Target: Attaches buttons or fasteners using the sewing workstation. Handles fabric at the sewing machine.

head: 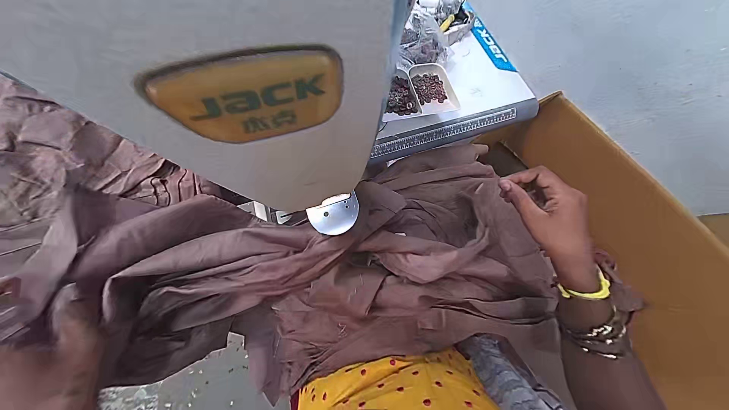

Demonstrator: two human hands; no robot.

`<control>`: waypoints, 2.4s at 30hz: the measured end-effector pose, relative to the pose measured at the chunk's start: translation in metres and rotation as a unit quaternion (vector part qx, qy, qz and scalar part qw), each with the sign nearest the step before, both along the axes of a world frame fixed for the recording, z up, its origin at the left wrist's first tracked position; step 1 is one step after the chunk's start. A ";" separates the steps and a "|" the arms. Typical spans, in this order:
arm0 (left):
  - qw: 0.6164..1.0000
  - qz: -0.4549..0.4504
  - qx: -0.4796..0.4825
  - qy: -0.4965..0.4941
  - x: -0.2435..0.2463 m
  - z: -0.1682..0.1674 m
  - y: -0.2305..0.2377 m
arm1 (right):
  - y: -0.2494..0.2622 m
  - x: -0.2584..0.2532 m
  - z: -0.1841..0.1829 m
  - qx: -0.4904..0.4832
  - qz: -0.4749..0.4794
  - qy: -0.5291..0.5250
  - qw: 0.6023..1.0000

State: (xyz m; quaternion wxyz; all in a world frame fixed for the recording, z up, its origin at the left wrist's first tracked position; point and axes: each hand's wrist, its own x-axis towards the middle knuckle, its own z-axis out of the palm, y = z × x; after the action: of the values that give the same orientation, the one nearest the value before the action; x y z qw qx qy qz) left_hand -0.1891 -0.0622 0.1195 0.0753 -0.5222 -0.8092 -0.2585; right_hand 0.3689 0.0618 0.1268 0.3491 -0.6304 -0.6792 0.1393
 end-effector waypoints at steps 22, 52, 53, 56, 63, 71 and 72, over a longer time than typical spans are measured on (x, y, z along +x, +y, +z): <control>0.984 -0.146 -0.079 -0.070 0.092 0.027 -0.022 | -0.036 -0.166 0.002 -0.090 0.364 0.200 0.905; 0.884 -0.318 -0.049 -0.339 0.155 0.000 0.052 | 0.056 -0.186 0.012 -0.096 0.321 0.148 0.931; 0.888 -0.310 -0.056 -0.335 0.154 0.004 0.060 | 0.053 -0.180 0.012 -0.071 0.327 0.140 0.932; 0.872 -0.315 -0.100 -0.361 0.153 0.016 0.080 | 0.028 -0.167 0.015 -0.056 0.317 0.126 0.938; 0.873 -0.300 -0.145 -0.355 0.154 0.027 0.112 | 0.007 -0.173 0.004 -0.084 0.238 0.200 0.947; 0.883 -0.302 -0.183 -0.310 0.146 0.036 0.125 | 0.008 -0.182 0.002 -0.056 0.222 0.200 0.953; 0.884 -0.306 -0.177 -0.307 0.145 0.035 0.124 | 0.008 -0.181 0.000 -0.049 0.227 0.194 0.953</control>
State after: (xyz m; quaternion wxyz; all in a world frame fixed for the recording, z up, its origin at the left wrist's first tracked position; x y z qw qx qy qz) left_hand -0.0442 0.0618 0.1544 -0.3534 -0.6428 -0.6242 -0.2689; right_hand 0.1876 0.0702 0.1272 0.4019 -0.4365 -0.7158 0.3682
